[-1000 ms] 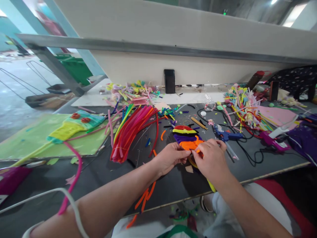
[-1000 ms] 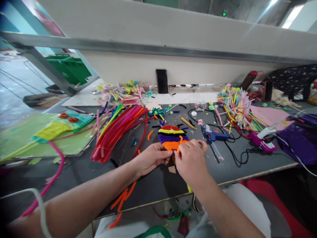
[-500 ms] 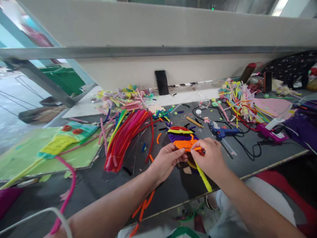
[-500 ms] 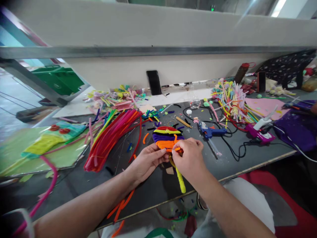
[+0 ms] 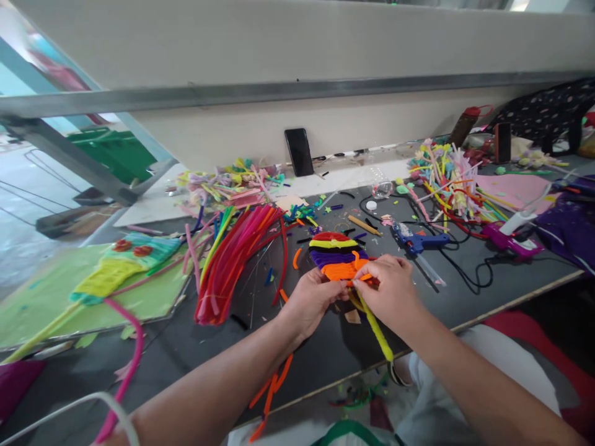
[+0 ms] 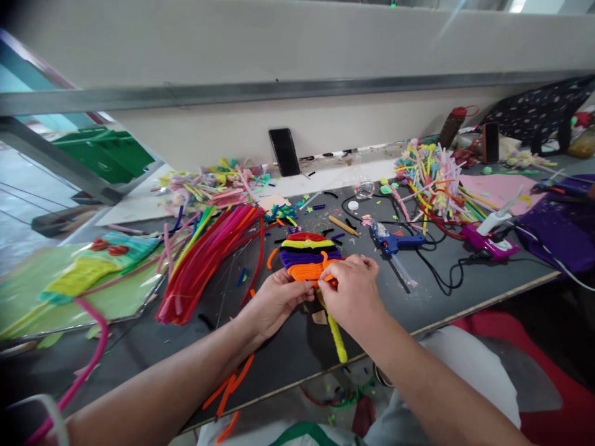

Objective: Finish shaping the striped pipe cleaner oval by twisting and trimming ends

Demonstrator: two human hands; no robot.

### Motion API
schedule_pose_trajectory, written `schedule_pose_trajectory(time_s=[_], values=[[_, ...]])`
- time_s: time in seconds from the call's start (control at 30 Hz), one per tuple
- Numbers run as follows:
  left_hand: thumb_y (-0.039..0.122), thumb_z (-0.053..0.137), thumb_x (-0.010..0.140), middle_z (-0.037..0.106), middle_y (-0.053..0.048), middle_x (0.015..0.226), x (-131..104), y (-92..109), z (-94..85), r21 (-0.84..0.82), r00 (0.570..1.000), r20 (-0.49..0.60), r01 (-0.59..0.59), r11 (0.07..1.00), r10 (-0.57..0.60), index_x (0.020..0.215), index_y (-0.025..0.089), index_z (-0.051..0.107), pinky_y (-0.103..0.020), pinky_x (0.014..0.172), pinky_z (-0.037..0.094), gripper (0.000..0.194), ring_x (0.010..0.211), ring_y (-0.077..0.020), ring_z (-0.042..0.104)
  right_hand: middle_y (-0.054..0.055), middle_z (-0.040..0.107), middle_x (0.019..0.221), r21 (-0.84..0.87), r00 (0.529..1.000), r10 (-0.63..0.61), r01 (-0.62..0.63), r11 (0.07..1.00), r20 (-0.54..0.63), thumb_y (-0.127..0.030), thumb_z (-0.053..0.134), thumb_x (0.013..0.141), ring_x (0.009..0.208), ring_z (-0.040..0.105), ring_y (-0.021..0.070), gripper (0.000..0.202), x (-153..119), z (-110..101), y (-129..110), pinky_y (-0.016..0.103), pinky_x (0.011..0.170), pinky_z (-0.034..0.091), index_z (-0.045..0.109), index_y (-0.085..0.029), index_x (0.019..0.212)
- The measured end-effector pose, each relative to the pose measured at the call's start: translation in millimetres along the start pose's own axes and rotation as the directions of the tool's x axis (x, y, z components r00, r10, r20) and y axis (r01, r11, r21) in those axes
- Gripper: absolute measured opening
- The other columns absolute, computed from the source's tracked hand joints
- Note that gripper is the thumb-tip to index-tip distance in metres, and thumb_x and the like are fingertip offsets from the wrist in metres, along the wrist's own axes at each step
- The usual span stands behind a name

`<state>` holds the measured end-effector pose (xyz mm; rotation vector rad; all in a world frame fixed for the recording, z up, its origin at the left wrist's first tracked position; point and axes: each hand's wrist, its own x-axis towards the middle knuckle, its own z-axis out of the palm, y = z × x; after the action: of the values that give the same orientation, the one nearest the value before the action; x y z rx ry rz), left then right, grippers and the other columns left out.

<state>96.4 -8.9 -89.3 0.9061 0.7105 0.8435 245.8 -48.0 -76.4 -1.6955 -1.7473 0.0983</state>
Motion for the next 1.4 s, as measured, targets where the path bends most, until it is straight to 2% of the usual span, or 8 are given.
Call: schedule_pose_trajectory(time_s=[0.3, 0.43, 0.5, 0.63, 0.73, 0.8, 1.07, 1.4], values=[[0.011, 0.07, 0.065, 0.067, -0.003, 0.076, -1.8, 1.6, -2.5, 0.004, 0.999, 0.014, -0.036, 0.999, 0.036, 0.084, 0.012, 0.067, -0.022, 0.06, 0.046, 0.019, 0.06, -0.0087, 0.056, 0.0, 0.064, 0.066, 0.031, 0.999, -0.023, 0.024, 0.999, -0.029, -0.026, 0.069, 0.072, 0.078, 0.055, 0.0195, 0.012, -4.3, -11.8, 3.6, 0.04, 0.085, 0.027, 0.061, -0.021, 0.064], [0.013, 0.073, 0.064, 0.068, -0.004, 0.08, -2.1, 7.9, -4.1, -0.043, 0.994, -0.043, -0.099, 0.994, 0.097, 0.085, 0.013, 0.066, -0.024, 0.063, 0.048, 0.022, 0.064, -0.0107, 0.059, 0.002, 0.064, 0.079, 0.314, 0.997, 0.074, -0.059, 0.948, -0.038, -0.029, 0.065, 0.075, 0.083, 0.055, 0.0199, 0.009, -4.2, -19.6, 9.6, 0.038, 0.083, 0.034, 0.062, -0.022, 0.08], [0.013, 0.074, 0.063, 0.068, -0.003, 0.078, -1.8, 11.1, -5.8, -0.044, 0.987, -0.046, -0.153, 0.987, 0.151, 0.084, 0.014, 0.066, -0.025, 0.063, 0.049, 0.022, 0.063, -0.0111, 0.06, 0.003, 0.062, 0.086, 0.578, 0.978, 0.209, -0.17, 0.798, -0.001, -0.032, 0.06, 0.08, 0.085, 0.056, 0.0184, 0.015, -3.5, -20.8, 13.9, 0.034, 0.079, 0.04, 0.059, -0.023, 0.092], [0.011, 0.072, 0.065, 0.068, -0.002, 0.075, -2.0, 13.4, -9.6, -0.032, 0.979, 0.01, -0.204, 0.979, 0.204, 0.083, 0.015, 0.067, -0.024, 0.064, 0.049, 0.019, 0.062, -0.0105, 0.059, 0.002, 0.061, 0.097, 0.89, 0.899, 0.39, -0.332, 0.311, 0.199, -0.036, 0.06, 0.081, 0.083, 0.057, 0.0146, 0.03, -1.7, -17.6, 19.0, 0.028, 0.072, 0.044, 0.052, -0.026, 0.108], [0.01, 0.071, 0.066, 0.069, -0.002, 0.079, -3.4, 11.9, -10.9, -0.042, 0.979, 0.061, -0.194, 0.98, 0.197, 0.086, 0.015, 0.067, -0.025, 0.065, 0.049, 0.021, 0.065, -0.0115, 0.061, 0.003, 0.063, 0.094, 0.904, 0.869, 0.308, -0.424, 0.057, 0.388, -0.037, 0.06, 0.081, 0.079, 0.057, 0.0133, 0.028, -1.5, -16.2, 17.7, 0.025, 0.068, 0.044, 0.057, -0.024, 0.106], [0.01, 0.071, 0.066, 0.07, -0.003, 0.082, -4.3, 10.7, -11.2, -0.044, 0.98, 0.093, -0.172, 0.984, 0.175, 0.087, 0.016, 0.067, -0.026, 0.066, 0.049, 0.023, 0.068, -0.0131, 0.062, 0.003, 0.064, 0.086, 0.88, 0.859, 0.213, -0.474, -0.012, 0.465, -0.038, 0.059, 0.082, 0.074, 0.056, 0.0126, 0.023, -1.7, -16.5, 15.7, 0.025, 0.065, 0.044, 0.063, -0.021, 0.097], [0.009, 0.07, 0.065, 0.069, -0.004, 0.08, -3.6, 10.8, -12.6, -0.039, 0.983, 0.146, -0.106, 0.994, 0.11, 0.088, 0.015, 0.066, -0.026, 0.065, 0.049, 0.024, 0.067, -0.0135, 0.061, 0.002, 0.065, 0.075, 0.804, 0.797, 0.136, -0.594, 0.0, 0.589, -0.033, 0.071, 0.072, 0.065, 0.057, 0.0102, 0.022, -2.2, -14.4, 18.5, 0.021, 0.061, 0.043, 0.068, -0.017, 0.086], [0.006, 0.064, 0.063, 0.068, -0.004, 0.081, -0.7, 14.6, -14.6, -0.051, 0.991, 0.113, -0.071, 0.996, 0.077, 0.088, 0.014, 0.065, -0.028, 0.071, 0.048, 0.027, 0.067, -0.0135, 0.061, -0.001, 0.06, 0.067, 0.808, 0.83, 0.172, -0.556, 0.196, 0.53, -0.033, 0.07, 0.071, 0.055, 0.046, 0.0071, 0.021, -2.7, -4.6, 21.0, 0.02, 0.054, 0.036, 0.067, -0.015, 0.081]])
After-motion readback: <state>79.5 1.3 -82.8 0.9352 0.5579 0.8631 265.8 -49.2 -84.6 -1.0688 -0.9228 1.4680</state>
